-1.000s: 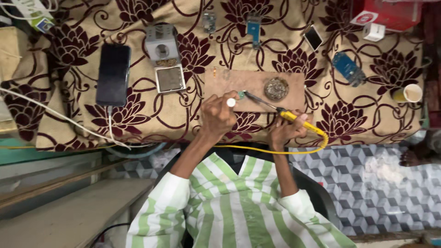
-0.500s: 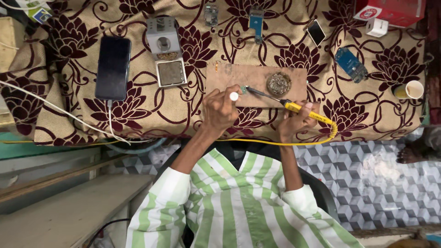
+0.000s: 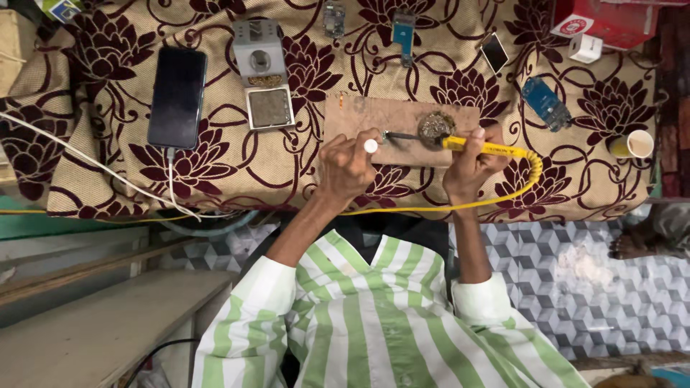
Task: The person uses a soldering iron and a small bottle to apply flux or solder to a small electronic component on a work mat. They repeatedly heat the component and apply the substance, adjusting the component's position as needed.
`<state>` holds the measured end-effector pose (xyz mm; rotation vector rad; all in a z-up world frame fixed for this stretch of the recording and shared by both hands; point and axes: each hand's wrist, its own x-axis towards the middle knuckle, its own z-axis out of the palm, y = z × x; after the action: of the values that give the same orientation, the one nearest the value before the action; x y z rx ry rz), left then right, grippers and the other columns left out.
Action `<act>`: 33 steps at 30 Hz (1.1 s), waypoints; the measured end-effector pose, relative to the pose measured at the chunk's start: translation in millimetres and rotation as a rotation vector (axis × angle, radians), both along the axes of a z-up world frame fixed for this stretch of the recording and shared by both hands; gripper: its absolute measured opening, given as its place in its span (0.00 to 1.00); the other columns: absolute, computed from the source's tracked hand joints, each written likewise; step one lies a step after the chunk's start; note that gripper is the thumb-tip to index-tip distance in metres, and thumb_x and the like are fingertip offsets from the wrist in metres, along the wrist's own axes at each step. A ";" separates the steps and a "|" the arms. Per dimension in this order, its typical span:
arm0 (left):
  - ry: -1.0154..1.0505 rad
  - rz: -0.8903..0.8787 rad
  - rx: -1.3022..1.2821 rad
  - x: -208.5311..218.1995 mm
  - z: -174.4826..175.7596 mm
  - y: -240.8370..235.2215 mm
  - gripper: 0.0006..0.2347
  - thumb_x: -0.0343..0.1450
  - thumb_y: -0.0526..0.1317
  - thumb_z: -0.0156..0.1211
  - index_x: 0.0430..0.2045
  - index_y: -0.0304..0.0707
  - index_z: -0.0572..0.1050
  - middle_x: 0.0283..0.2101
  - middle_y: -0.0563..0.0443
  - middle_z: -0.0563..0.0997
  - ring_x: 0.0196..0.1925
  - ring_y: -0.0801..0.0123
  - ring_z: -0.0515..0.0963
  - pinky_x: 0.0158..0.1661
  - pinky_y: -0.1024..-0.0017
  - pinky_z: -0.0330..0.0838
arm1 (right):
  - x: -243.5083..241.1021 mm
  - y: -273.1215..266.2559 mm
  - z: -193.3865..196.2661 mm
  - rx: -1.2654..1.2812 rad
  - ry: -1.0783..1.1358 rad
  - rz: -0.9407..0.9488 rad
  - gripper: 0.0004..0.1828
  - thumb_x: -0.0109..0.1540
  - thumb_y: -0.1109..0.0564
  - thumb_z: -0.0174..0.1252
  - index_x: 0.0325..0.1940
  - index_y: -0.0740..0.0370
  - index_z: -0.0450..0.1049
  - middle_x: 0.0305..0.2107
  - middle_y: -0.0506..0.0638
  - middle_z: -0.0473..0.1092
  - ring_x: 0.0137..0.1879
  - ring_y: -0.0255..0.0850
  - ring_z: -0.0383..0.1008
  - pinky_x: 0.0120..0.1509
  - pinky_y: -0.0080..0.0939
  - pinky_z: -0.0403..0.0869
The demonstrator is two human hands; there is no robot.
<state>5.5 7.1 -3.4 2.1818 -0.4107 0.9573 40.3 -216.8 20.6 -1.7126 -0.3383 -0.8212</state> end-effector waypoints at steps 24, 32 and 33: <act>0.021 -0.012 -0.043 -5.2 15.5 1.8 0.07 0.72 0.25 0.53 0.38 0.36 0.74 0.22 0.56 0.82 0.16 0.73 0.75 0.20 0.70 0.60 | -13.8 50.9 144.6 -0.662 0.381 0.296 0.13 0.73 0.56 0.53 0.37 0.65 0.66 0.20 0.49 0.69 0.24 0.34 0.68 0.29 0.36 0.66; 0.033 -0.020 -0.044 -6.4 15.0 3.2 0.09 0.69 0.24 0.51 0.38 0.34 0.74 0.23 0.55 0.83 0.15 0.73 0.74 0.21 0.69 0.60 | -8.0 42.8 125.9 -0.535 0.315 0.165 0.16 0.74 0.54 0.53 0.36 0.66 0.68 0.22 0.50 0.70 0.25 0.36 0.66 0.29 0.38 0.62; 0.038 -0.016 -0.043 -7.2 16.9 4.1 0.09 0.68 0.24 0.51 0.38 0.34 0.74 0.23 0.55 0.83 0.15 0.73 0.74 0.20 0.69 0.60 | -9.7 42.1 123.4 -0.532 0.312 0.166 0.16 0.74 0.54 0.53 0.36 0.66 0.67 0.22 0.51 0.70 0.25 0.36 0.66 0.30 0.39 0.62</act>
<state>-1.7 11.2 13.4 2.1511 -0.3861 0.9065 30.6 -174.7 143.9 -2.2343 -0.5070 -0.3445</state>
